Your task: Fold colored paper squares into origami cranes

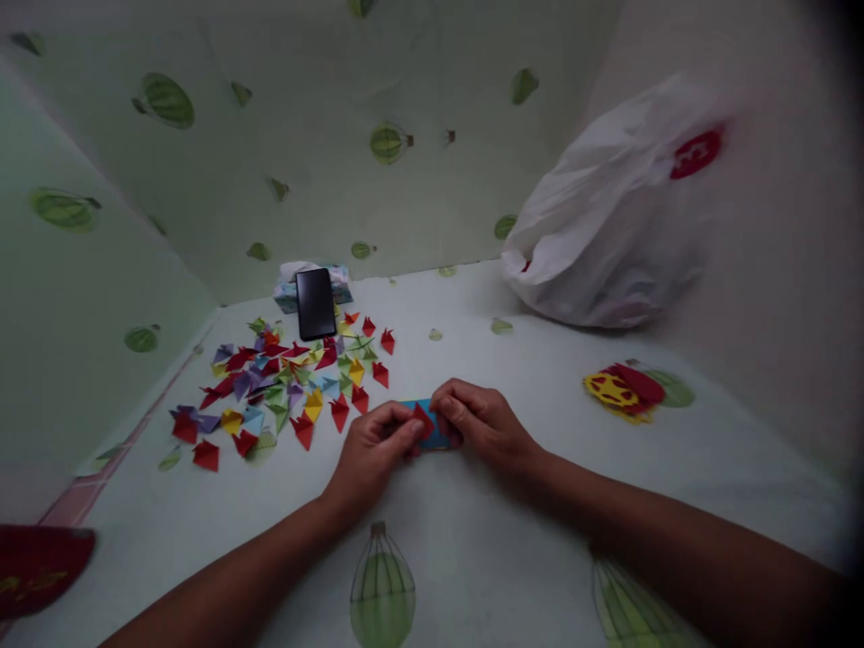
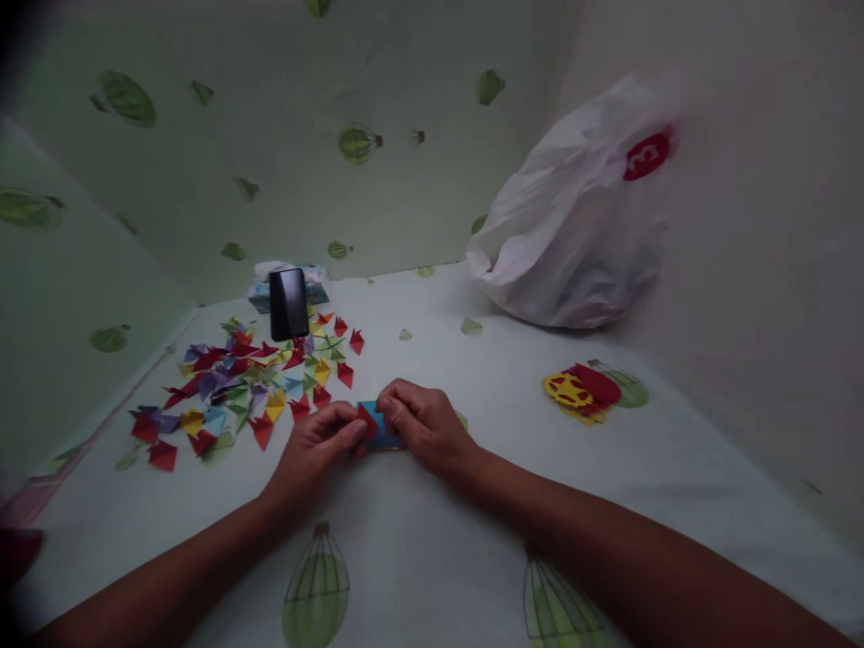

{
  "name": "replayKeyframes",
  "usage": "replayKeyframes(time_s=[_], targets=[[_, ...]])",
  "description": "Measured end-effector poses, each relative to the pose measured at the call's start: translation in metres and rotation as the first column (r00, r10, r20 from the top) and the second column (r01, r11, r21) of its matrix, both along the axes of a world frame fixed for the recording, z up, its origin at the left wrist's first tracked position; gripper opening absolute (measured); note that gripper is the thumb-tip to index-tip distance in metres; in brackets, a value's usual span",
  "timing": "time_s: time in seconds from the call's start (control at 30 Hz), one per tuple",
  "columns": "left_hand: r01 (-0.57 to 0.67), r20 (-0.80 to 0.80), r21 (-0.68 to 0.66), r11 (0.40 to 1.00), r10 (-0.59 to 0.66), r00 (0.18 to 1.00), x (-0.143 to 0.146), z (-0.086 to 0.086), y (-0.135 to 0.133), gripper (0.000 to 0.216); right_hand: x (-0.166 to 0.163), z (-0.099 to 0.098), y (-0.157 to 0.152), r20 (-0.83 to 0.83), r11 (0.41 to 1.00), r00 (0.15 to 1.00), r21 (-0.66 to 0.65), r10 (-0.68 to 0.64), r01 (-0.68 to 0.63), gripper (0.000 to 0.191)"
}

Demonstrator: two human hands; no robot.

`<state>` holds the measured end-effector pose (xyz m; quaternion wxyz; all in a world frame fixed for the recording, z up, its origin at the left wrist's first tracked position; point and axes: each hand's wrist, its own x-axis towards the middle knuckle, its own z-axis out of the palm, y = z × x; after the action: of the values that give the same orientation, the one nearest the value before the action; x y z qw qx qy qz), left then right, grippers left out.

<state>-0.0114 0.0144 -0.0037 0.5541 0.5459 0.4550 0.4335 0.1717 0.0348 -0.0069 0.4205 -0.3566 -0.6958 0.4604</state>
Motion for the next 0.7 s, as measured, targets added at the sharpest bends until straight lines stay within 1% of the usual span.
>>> replayKeyframes(time_s=[0.07, 0.13, 0.2, 0.3, 0.43, 0.53, 0.6, 0.7], targets=[[-0.056, 0.031, -0.003, 0.998, 0.056, 0.998, 0.0007, 0.0001, 0.0, 0.02, -0.0006, -0.0011, 0.0004, -0.03, 0.999, 0.999, 0.012, -0.03, 0.03, 0.02], [-0.083, 0.063, -0.01, 0.997, 0.083, 0.995, 0.0017, -0.0001, -0.0004, 0.019, -0.0019, -0.0017, 0.0001, -0.01, 0.997, 0.998, 0.053, -0.055, 0.056, 0.013], [-0.096, 0.087, -0.027, 0.995, 0.098, 0.991, 0.0026, -0.0005, -0.0008, 0.019, -0.0034, -0.002, -0.0008, 0.03, 0.991, 0.997, 0.117, -0.076, 0.072, 0.009], [-0.11, 0.096, -0.05, 0.993, 0.115, 0.989, 0.0031, -0.0011, -0.0011, 0.018, -0.0048, -0.0023, -0.0022, 0.087, 0.965, 0.991, 0.252, -0.103, 0.078, 0.003], [-0.121, 0.103, -0.042, 0.992, 0.125, 0.987, 0.0032, -0.0011, -0.0009, 0.018, -0.0048, -0.0042, -0.0034, 0.129, 0.903, 0.979, 0.419, -0.157, 0.09, 0.004], [-0.136, 0.096, -0.019, 0.991, 0.137, 0.986, 0.0038, -0.0004, -0.0013, 0.019, -0.0047, -0.0065, -0.0044, 0.138, 0.858, 0.973, 0.506, -0.183, 0.089, 0.005], [-0.15, 0.097, -0.006, 0.989, 0.15, 0.984, 0.0044, 0.0003, -0.0018, 0.019, -0.0048, -0.0078, -0.0053, 0.142, 0.842, 0.97, 0.532, -0.197, 0.093, 0.007], [-0.145, 0.089, -0.004, 0.989, 0.145, 0.985, 0.0049, 0.001, -0.003, 0.019, -0.0049, -0.0088, -0.0063, 0.146, 0.836, 0.968, 0.541, -0.206, 0.096, 0.006]])
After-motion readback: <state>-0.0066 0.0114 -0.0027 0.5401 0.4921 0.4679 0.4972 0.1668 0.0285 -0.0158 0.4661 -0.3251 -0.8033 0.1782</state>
